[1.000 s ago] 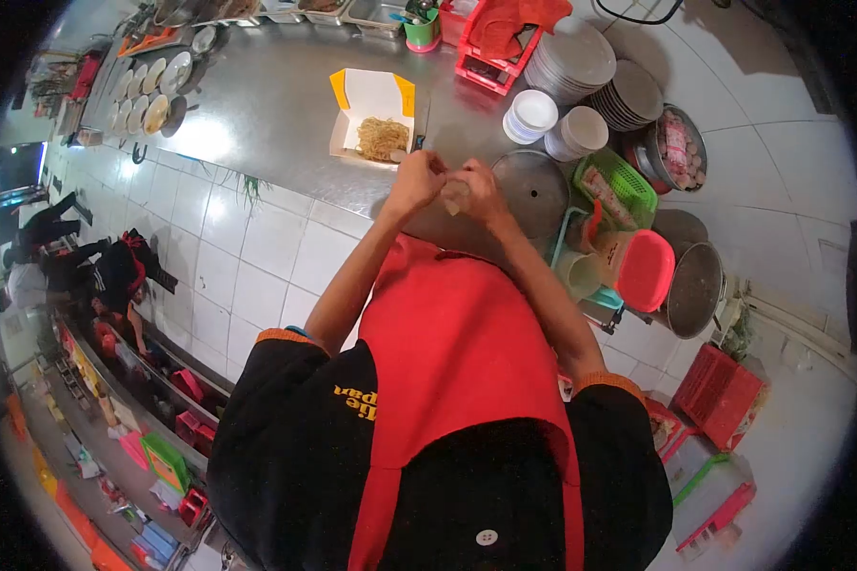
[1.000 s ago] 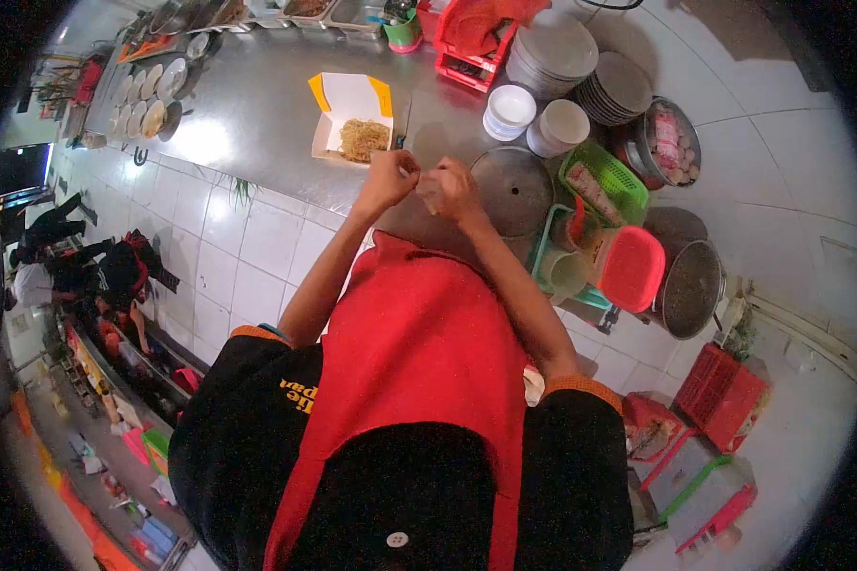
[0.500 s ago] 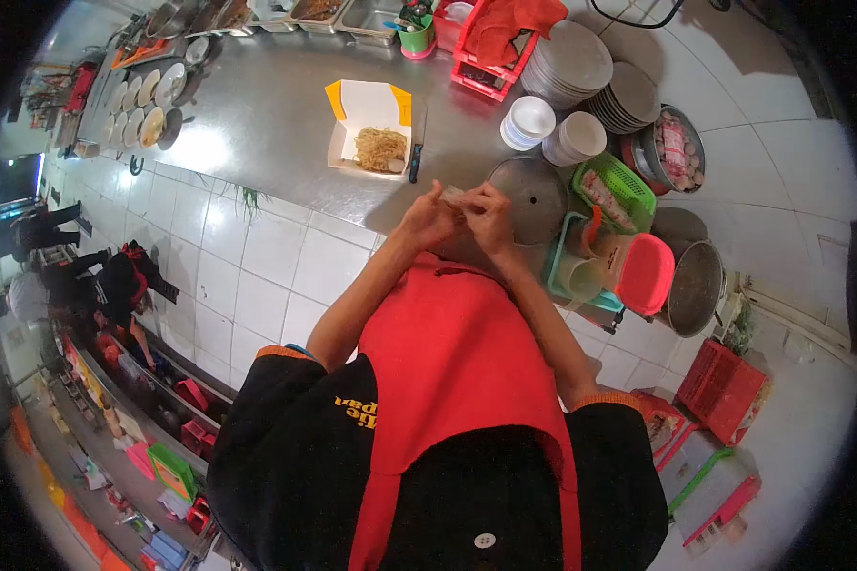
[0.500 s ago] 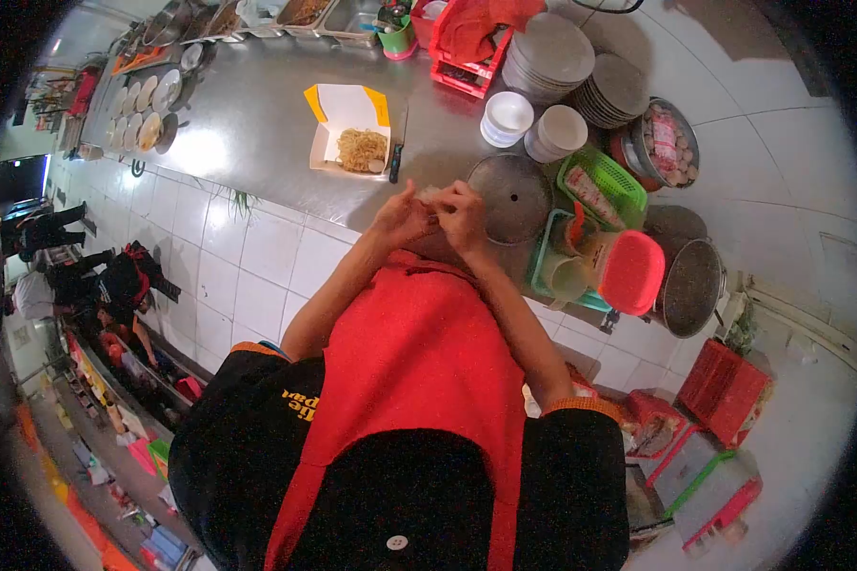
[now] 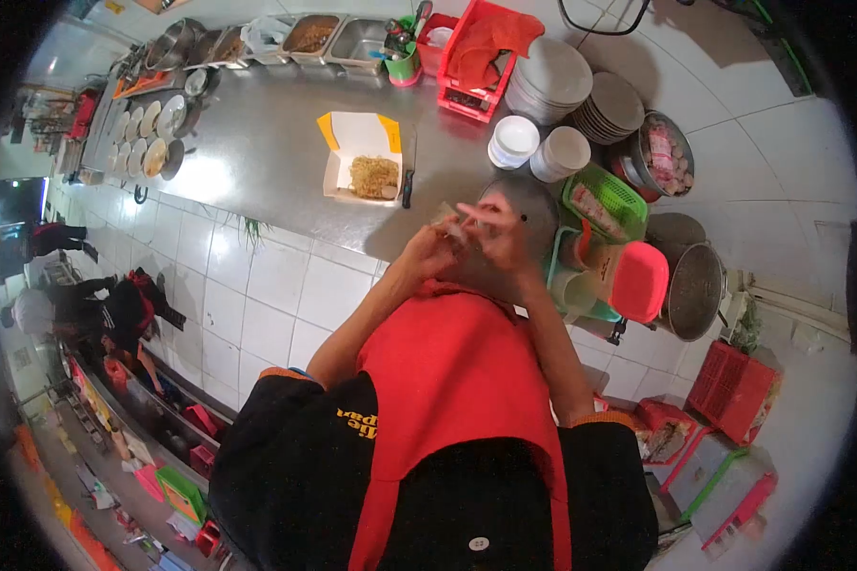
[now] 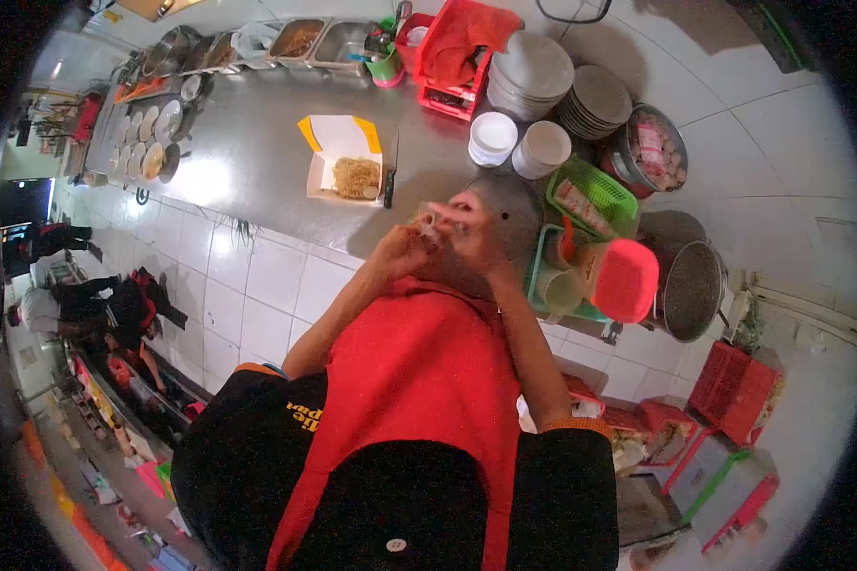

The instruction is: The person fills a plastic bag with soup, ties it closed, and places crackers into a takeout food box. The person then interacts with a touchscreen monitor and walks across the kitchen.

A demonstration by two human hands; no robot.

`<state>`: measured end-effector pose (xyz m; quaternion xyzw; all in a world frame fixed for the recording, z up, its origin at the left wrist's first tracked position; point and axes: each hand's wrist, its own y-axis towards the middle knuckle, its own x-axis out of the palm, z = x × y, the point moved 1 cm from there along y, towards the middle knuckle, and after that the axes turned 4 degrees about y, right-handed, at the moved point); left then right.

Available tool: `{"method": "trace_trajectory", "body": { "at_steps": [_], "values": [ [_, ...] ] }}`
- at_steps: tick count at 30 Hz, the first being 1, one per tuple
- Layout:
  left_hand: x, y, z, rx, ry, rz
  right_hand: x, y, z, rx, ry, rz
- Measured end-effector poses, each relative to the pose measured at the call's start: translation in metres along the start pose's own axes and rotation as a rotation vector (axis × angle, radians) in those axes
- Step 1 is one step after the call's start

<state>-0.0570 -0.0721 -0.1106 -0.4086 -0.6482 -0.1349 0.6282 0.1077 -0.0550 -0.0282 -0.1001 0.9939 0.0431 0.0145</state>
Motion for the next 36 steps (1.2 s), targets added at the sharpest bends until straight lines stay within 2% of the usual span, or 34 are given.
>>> {"method": "trace_trajectory", "body": {
  "at_steps": [1, 2, 4, 5, 7, 8, 10, 11, 13, 14, 15, 16, 17, 19, 20, 22, 23, 25, 26, 28, 29, 31, 32, 34, 35, 36],
  "values": [
    [0.002, -0.001, -0.002, 0.042, 0.078, 0.070, 0.002, 0.004, -0.003, -0.272, -0.365, -0.087],
    [0.005, -0.001, -0.002, 0.041, 0.091, 0.064, 0.003, 0.006, 0.001, -0.284, -0.366, -0.080],
    [0.014, -0.001, -0.004, 0.056, 0.309, 0.186, 0.012, 0.001, 0.018, -0.205, -0.383, -0.244],
    [0.003, 0.004, -0.001, 0.069, 0.322, 0.181, 0.016, 0.000, 0.023, -0.223, -0.379, -0.246],
    [-0.035, 0.017, 0.013, -0.160, -0.158, -0.285, 0.023, -0.003, 0.028, -0.229, -0.185, -0.082],
    [-0.032, 0.014, 0.016, -0.145, -0.146, -0.290, 0.029, -0.007, 0.043, -0.244, -0.177, -0.092],
    [-0.018, 0.009, 0.016, -0.018, 0.278, 0.153, 0.034, -0.015, 0.070, 0.023, 0.105, 0.091],
    [-0.009, 0.006, 0.019, -0.009, 0.280, 0.149, 0.034, -0.018, 0.074, 0.016, 0.106, 0.084],
    [0.005, 0.001, 0.029, -0.111, 0.266, 0.063, 0.032, -0.018, 0.073, 0.400, 0.490, 0.132],
    [-0.006, 0.001, 0.033, -0.105, 0.266, 0.059, 0.030, -0.021, 0.070, 0.397, 0.487, 0.126],
    [-0.033, 0.005, 0.042, 0.062, 0.850, 0.077, 0.027, -0.024, 0.069, 0.528, 0.610, 0.079],
    [-0.033, 0.006, 0.044, 0.151, 1.140, 0.072, 0.026, -0.025, 0.069, 0.659, 0.732, 0.031],
    [-0.034, 0.007, 0.046, 0.248, 1.431, 0.095, 0.027, -0.024, 0.069, 0.657, 0.728, 0.026],
    [0.004, -0.006, 0.037, 0.229, 1.486, 0.671, 0.032, -0.028, 0.076, 0.704, 0.600, 0.097],
    [0.021, -0.011, 0.033, 0.226, 1.482, 0.677, 0.032, -0.028, 0.081, 0.711, 0.601, 0.095],
    [0.048, -0.015, 0.028, 0.401, 1.877, 0.925, 0.032, -0.024, 0.085, 0.644, 0.615, 0.044],
    [0.053, -0.015, 0.024, 0.393, 1.872, 0.929, 0.034, -0.023, 0.086, 0.653, 0.615, 0.044],
    [0.062, -0.016, 0.019, 0.647, 2.130, 1.006, 0.040, -0.015, 0.076, 0.506, 0.349, 0.173],
    [0.066, -0.016, 0.017, 0.640, 2.126, 1.010, 0.042, -0.011, 0.071, 0.513, 0.348, 0.172],
    [0.079, -0.019, 0.014, 0.783, 2.133, 1.007, 0.042, 0.001, 0.057, 0.288, 0.060, 0.214],
    [0.083, -0.020, 0.013, 0.781, 2.131, 1.010, 0.041, 0.007, 0.048, 0.290, 0.060, 0.212],
    [0.093, -0.023, 0.012, 1.100, 2.307, 0.812, 0.036, 0.021, 0.015, -0.209, -0.130, 0.186],
    [0.097, -0.026, 0.015, 1.100, 2.303, 0.814, 0.032, 0.027, 0.005, -0.208, -0.131, 0.184],
    [0.107, -0.035, 0.024, 1.064, 2.433, 0.433, 0.027, 0.037, -0.012, -0.396, -0.189, 0.063],
    [0.112, -0.039, 0.030, 1.060, 2.433, 0.431, 0.026, 0.039, -0.020, -0.393, -0.190, 0.064],
    [0.117, -0.042, 0.036, 1.102, 2.482, 0.255, 0.027, 0.042, -0.029, -0.310, -0.205, 0.083]
  ]
}}
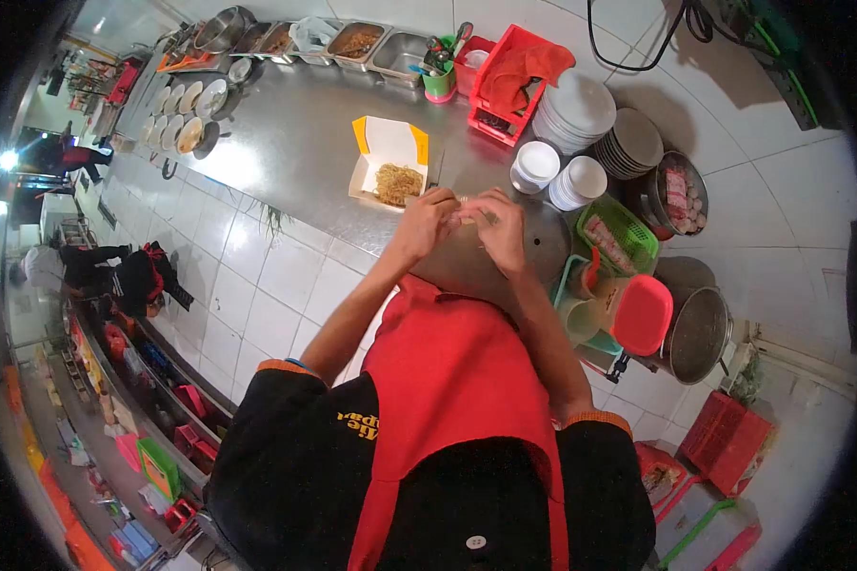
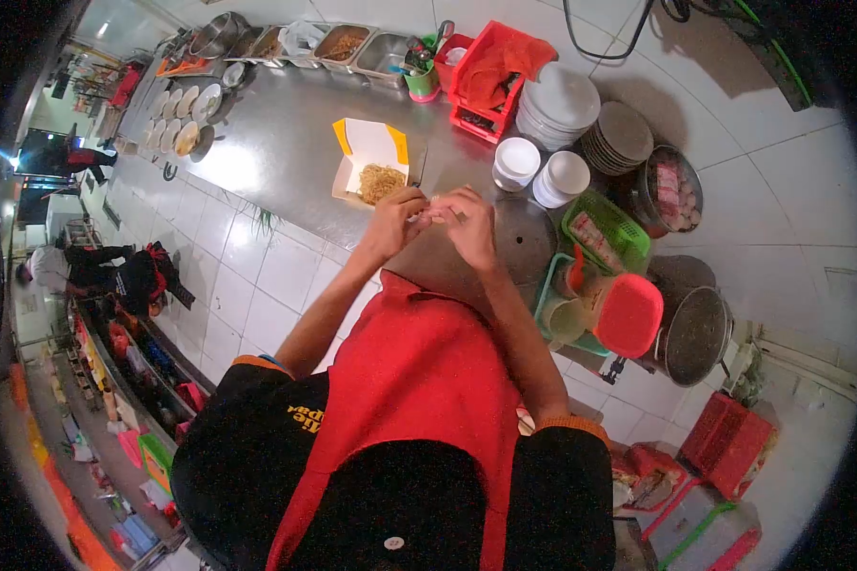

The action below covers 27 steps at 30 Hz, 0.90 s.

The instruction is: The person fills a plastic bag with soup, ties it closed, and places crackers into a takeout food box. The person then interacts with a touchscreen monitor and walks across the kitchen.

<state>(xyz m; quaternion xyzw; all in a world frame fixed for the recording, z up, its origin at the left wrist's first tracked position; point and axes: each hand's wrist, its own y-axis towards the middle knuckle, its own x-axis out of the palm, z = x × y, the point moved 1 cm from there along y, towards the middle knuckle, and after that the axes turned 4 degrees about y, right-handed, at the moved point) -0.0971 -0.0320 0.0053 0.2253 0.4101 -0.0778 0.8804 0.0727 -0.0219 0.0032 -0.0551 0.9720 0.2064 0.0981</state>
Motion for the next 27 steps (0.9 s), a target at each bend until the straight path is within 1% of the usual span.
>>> {"method": "trace_trajectory", "body": {
  "at_steps": [1, 2, 4, 5, 7, 8, 10, 11, 13, 14, 16, 17, 19, 23, 25, 26, 27],
  "values": [
    [-0.005, 0.003, -0.001, 0.136, -0.017, -0.011, 0.000, 0.002, -0.003, 0.085, -0.019, 0.008],
    [-0.009, 0.006, -0.003, 0.136, -0.019, -0.014, 0.000, 0.004, 0.000, 0.088, -0.020, 0.010],
    [-0.015, 0.012, -0.003, 0.255, -0.032, -0.004, 0.000, 0.009, 0.006, -0.027, -0.133, -0.116],
    [-0.016, 0.013, -0.005, 0.257, -0.032, -0.003, 0.001, 0.008, 0.008, -0.028, -0.133, -0.115],
    [-0.013, 0.010, -0.009, 0.276, -0.030, 0.026, 0.004, 0.006, 0.010, 0.034, -0.177, -0.104],
    [-0.010, 0.007, -0.009, 0.277, -0.032, 0.022, 0.006, 0.004, 0.010, 0.038, -0.177, -0.100],
    [-0.003, 0.000, -0.013, 0.063, -0.090, 0.007, 0.009, 0.002, 0.012, 0.040, -0.243, -0.041],
    [0.001, -0.003, -0.014, 0.065, -0.092, 0.003, 0.011, 0.000, 0.014, 0.044, -0.244, -0.038],
    [0.008, -0.004, -0.013, 0.037, -0.102, 0.081, 0.016, -0.002, 0.022, 0.189, -0.080, 0.026],
    [0.010, -0.002, -0.016, 0.036, -0.102, 0.082, 0.017, -0.002, 0.025, 0.189, -0.080, 0.025],
    [0.008, 0.004, -0.016, 0.253, -0.059, 0.140, 0.020, -0.002, 0.025, 0.257, 0.076, 0.204],
    [0.006, 0.006, -0.016, 0.249, -0.060, 0.142, 0.021, -0.001, 0.024, 0.258, 0.074, 0.200],
    [-0.005, 0.011, -0.009, 0.370, -0.029, 0.161, 0.021, 0.004, 0.016, 0.307, 0.175, 0.323],
    [-0.018, 0.018, -0.003, 0.388, -0.057, 0.126, 0.020, 0.006, 0.020, 0.337, 0.259, 0.349],
    [-0.018, 0.018, -0.002, 0.359, -0.048, 0.133, 0.020, 0.007, 0.019, 0.327, 0.390, 0.285],
    [-0.015, 0.015, -0.002, 0.357, -0.051, 0.134, 0.019, 0.007, 0.019, 0.329, 0.387, 0.284],
    [-0.010, 0.011, -0.006, 0.288, -0.067, 0.135, 0.018, 0.005, 0.022, 0.383, 0.279, 0.226]
  ]
}}
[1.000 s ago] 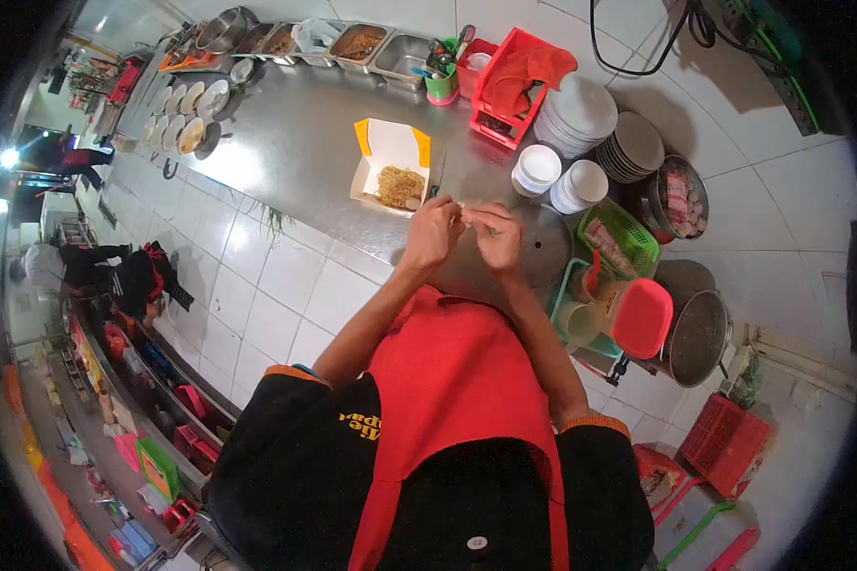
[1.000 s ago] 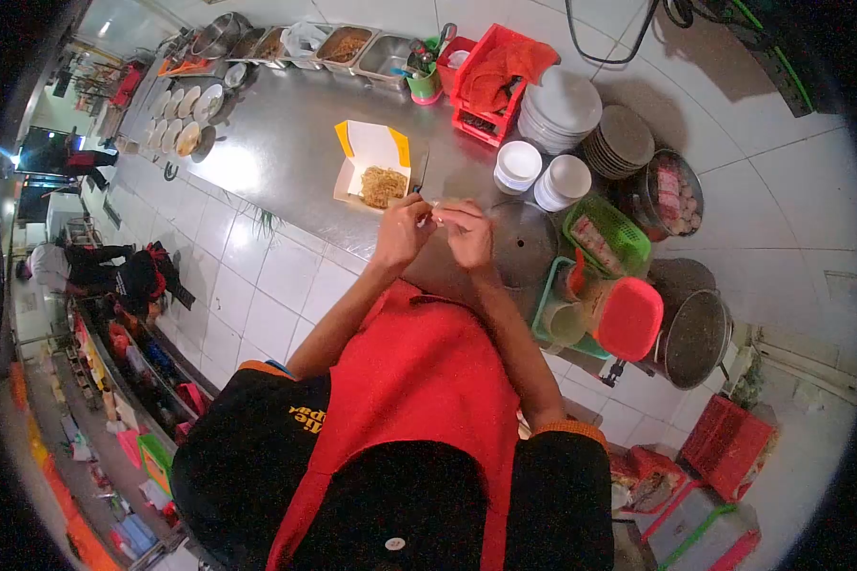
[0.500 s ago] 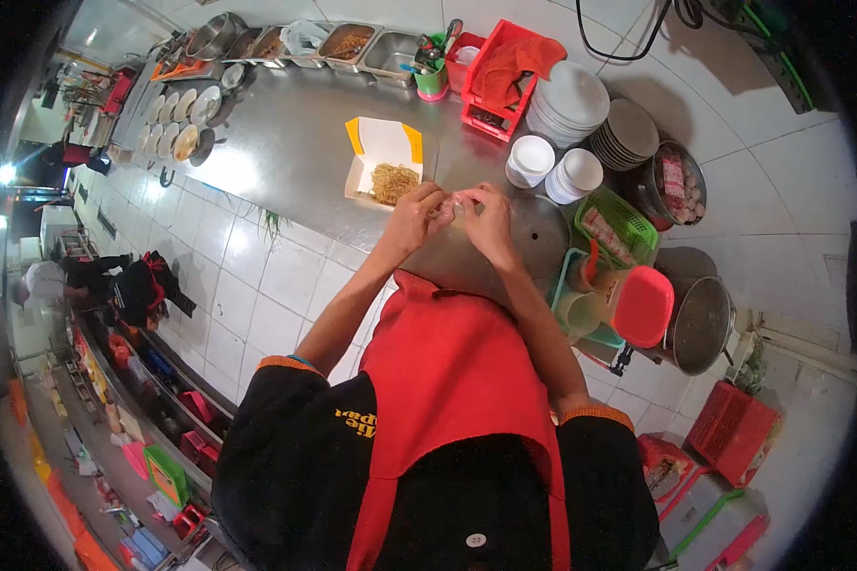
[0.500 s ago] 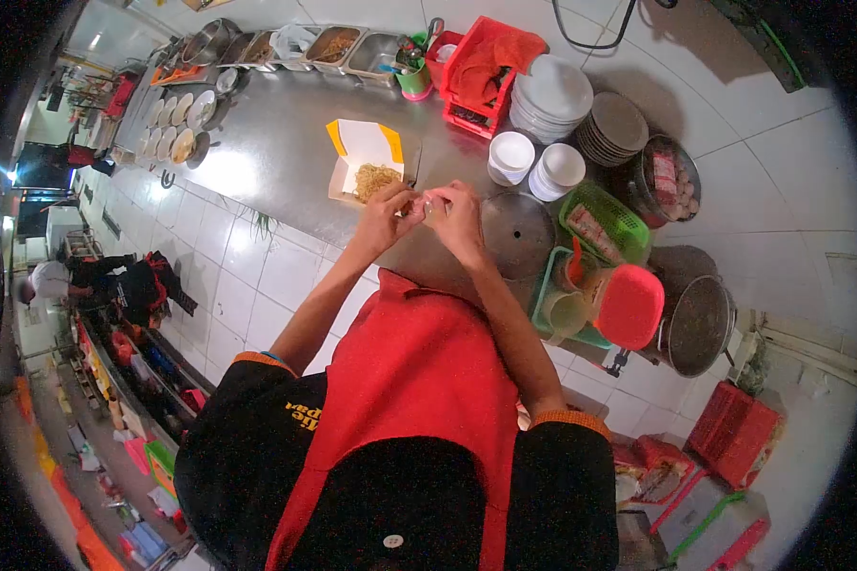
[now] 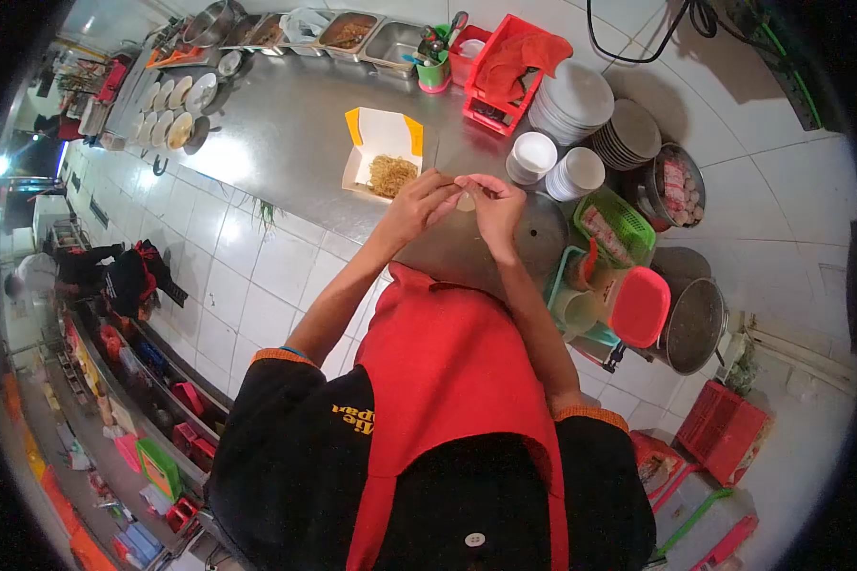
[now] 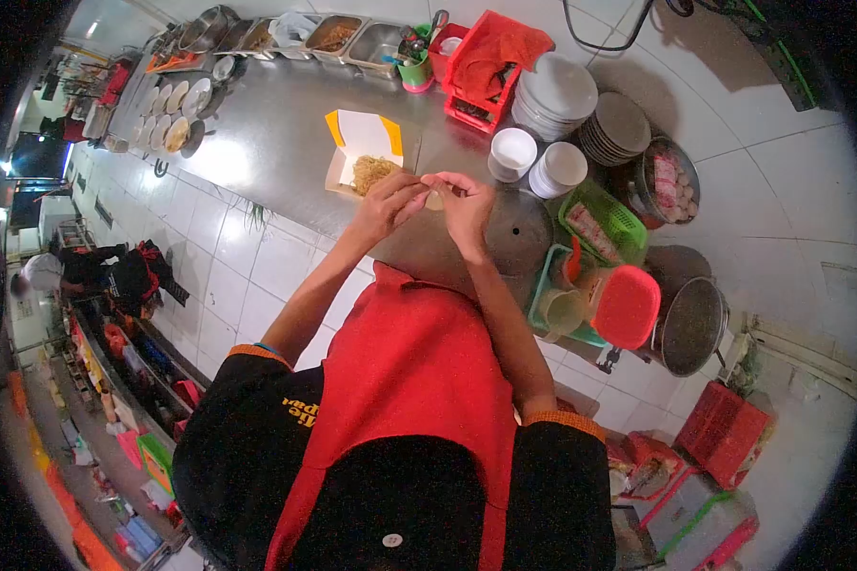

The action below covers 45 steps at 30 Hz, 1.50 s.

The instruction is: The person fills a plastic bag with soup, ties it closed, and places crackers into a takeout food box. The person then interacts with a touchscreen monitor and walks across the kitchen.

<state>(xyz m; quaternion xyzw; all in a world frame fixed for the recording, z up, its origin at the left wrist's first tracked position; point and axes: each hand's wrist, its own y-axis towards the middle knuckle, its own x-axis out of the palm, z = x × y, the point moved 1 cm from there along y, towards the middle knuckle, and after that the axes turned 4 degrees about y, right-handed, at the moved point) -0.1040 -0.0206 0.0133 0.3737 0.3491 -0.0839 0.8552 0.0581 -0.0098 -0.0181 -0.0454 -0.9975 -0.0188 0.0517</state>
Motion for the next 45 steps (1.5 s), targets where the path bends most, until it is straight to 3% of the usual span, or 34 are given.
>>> {"method": "trace_trajectory", "body": {
  "at_steps": [5, 7, 10, 20, 22, 23, 24, 26, 27, 28, 29, 37, 41, 45],
  "values": [
    [0.035, -0.043, -0.019, -0.140, -0.065, 0.039, -0.013, -0.007, 0.032, -0.039, -0.312, -0.163],
    [0.051, -0.066, -0.033, -0.276, -0.109, 0.041, -0.015, -0.012, 0.058, -0.280, -0.238, -0.298],
    [0.066, -0.083, -0.041, -0.225, -0.132, 0.040, -0.022, -0.018, 0.080, -0.205, -0.344, -0.370],
    [0.104, -0.122, -0.050, -0.341, -0.170, 0.050, -0.023, -0.033, 0.122, -0.257, -0.690, -0.346],
    [0.114, -0.137, -0.063, -0.242, -0.004, -0.037, -0.020, -0.033, 0.124, -0.293, -0.720, -0.330],
    [0.125, -0.145, -0.073, -0.204, -0.066, 0.077, -0.018, -0.031, 0.124, -0.305, -0.718, -0.347],
    [0.126, -0.150, -0.073, -0.300, 0.020, -0.039, -0.018, -0.028, 0.125, -0.324, -0.709, -0.369],
    [0.121, -0.146, -0.064, -0.363, -0.218, 0.090, -0.017, -0.021, 0.134, -0.464, -0.668, -0.351],
    [0.124, -0.149, -0.070, -0.301, 0.201, -0.172, -0.014, -0.021, 0.121, -0.449, -0.684, -0.358],
    [0.117, -0.144, -0.068, -0.308, 0.008, -0.039, -0.015, -0.022, 0.129, -0.284, -0.636, -0.391],
    [0.108, -0.137, -0.061, -0.298, -0.196, 0.091, -0.010, -0.024, 0.119, -0.284, -0.641, -0.404],
    [0.101, -0.131, -0.051, -0.349, -0.179, 0.098, -0.013, -0.013, 0.114, -0.298, -0.571, -0.609],
    [0.094, -0.129, -0.049, -0.299, -0.227, 0.094, -0.020, -0.010, 0.122, -0.215, -0.507, -0.656],
    [0.096, -0.127, -0.050, -0.414, -0.247, 0.142, -0.030, -0.012, 0.122, -0.073, -0.382, -0.622]
  ]
}}
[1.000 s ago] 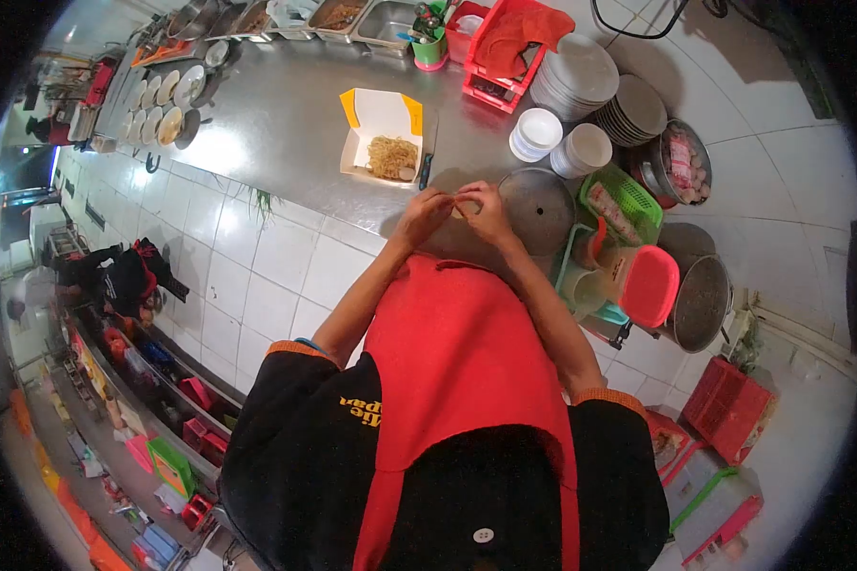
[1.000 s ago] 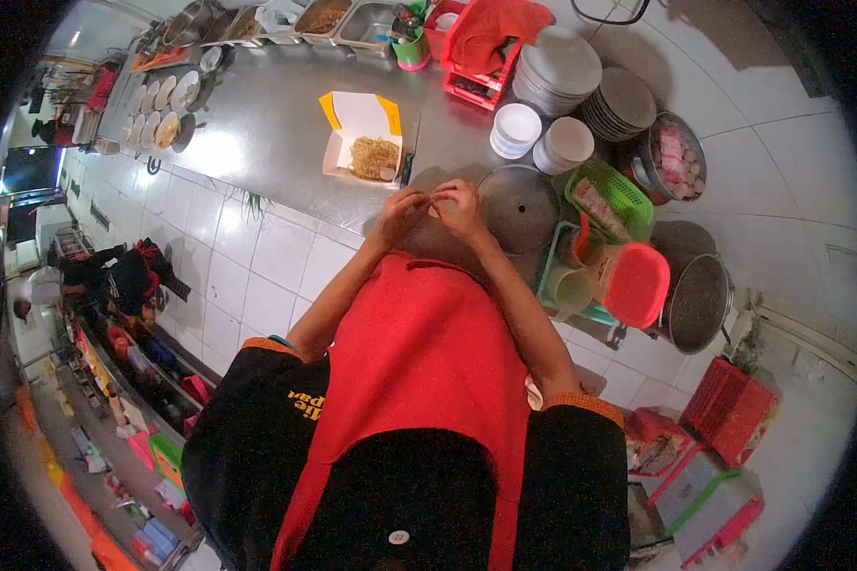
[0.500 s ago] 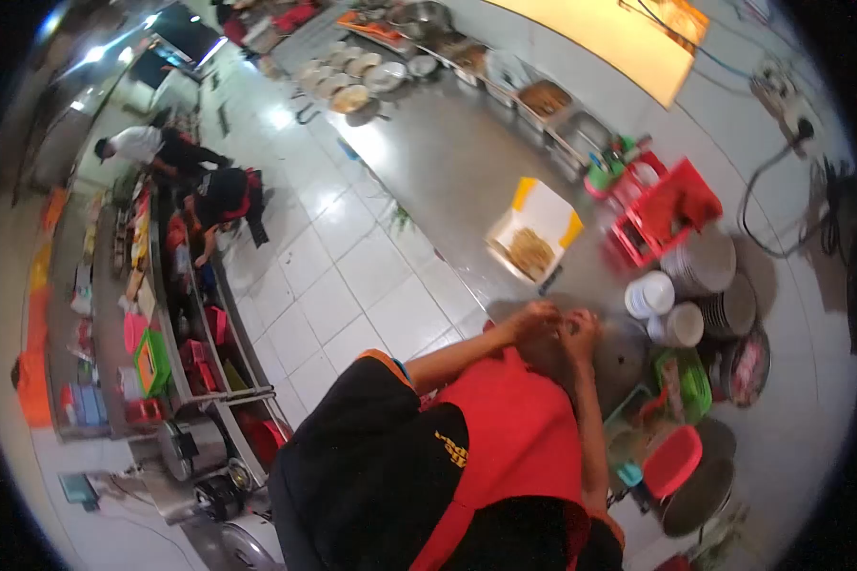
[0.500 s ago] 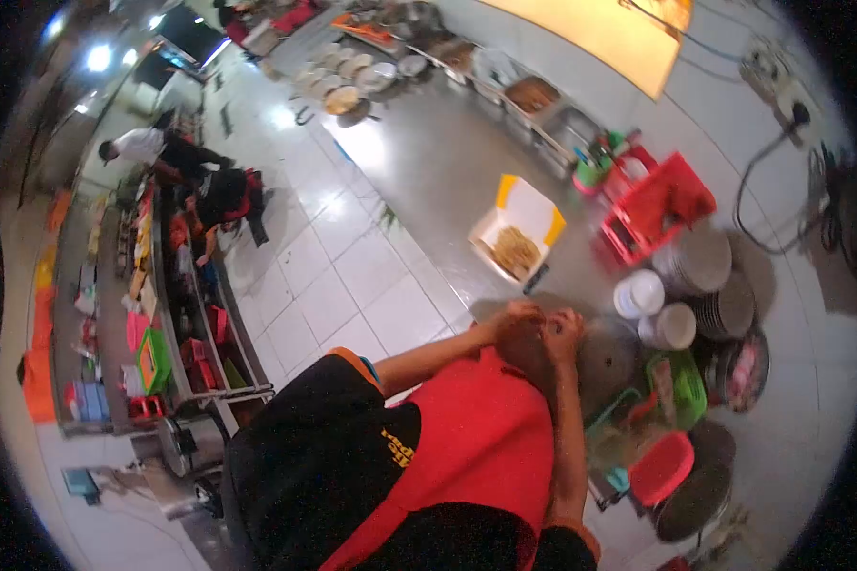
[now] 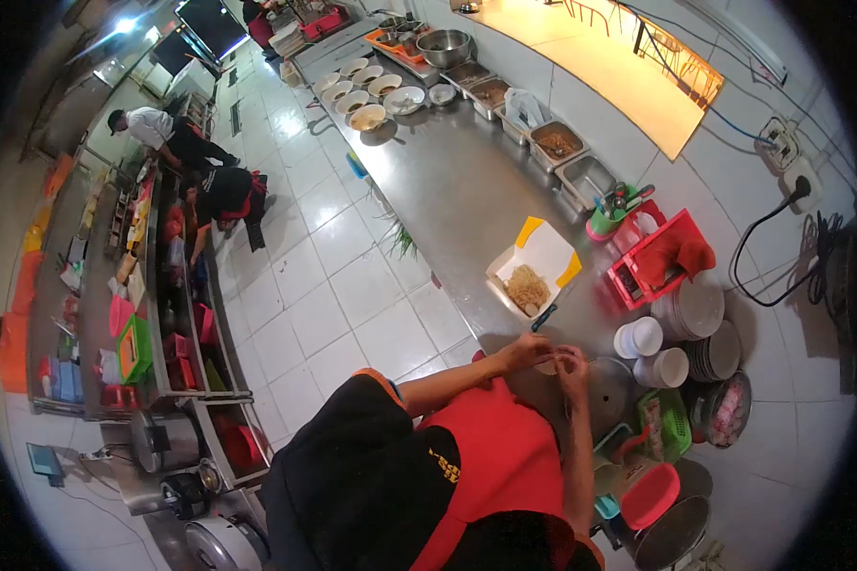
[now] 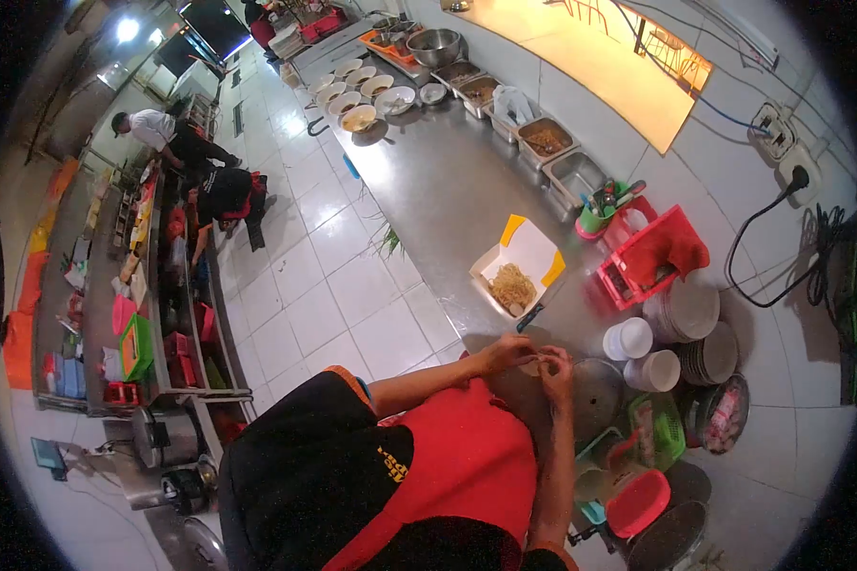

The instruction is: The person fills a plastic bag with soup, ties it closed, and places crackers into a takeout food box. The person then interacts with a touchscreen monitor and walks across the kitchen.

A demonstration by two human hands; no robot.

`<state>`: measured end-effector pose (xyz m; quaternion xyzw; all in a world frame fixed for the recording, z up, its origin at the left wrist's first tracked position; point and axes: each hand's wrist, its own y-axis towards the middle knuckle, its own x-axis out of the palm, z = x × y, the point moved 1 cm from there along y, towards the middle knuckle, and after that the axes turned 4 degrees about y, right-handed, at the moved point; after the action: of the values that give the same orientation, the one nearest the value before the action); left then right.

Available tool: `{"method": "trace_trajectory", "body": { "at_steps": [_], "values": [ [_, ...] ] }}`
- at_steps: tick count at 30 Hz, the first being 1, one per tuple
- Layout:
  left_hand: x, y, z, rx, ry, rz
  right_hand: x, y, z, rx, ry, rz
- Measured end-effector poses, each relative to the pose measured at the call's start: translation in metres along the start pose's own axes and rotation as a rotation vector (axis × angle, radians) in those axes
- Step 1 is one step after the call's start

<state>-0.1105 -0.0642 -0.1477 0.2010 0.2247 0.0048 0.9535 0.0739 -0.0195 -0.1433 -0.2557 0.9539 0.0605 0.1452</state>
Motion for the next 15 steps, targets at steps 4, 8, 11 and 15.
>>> {"method": "trace_trajectory", "body": {
  "at_steps": [4, 8, 11, 15],
  "values": [
    [0.000, 0.006, 0.011, -0.137, -0.201, -0.004, -0.003, -0.004, -0.018, 0.214, 0.285, -0.005],
    [0.012, 0.007, -0.002, -0.166, -0.229, 0.036, -0.002, -0.009, 0.002, 0.206, 0.320, -0.003],
    [0.014, 0.013, -0.002, -0.105, -0.088, -0.001, -0.001, -0.011, -0.005, 0.341, 0.412, 0.057],
    [0.022, 0.018, -0.001, -0.013, 0.024, -0.133, -0.003, -0.014, -0.008, 0.196, 0.314, 0.097]
  ]
}}
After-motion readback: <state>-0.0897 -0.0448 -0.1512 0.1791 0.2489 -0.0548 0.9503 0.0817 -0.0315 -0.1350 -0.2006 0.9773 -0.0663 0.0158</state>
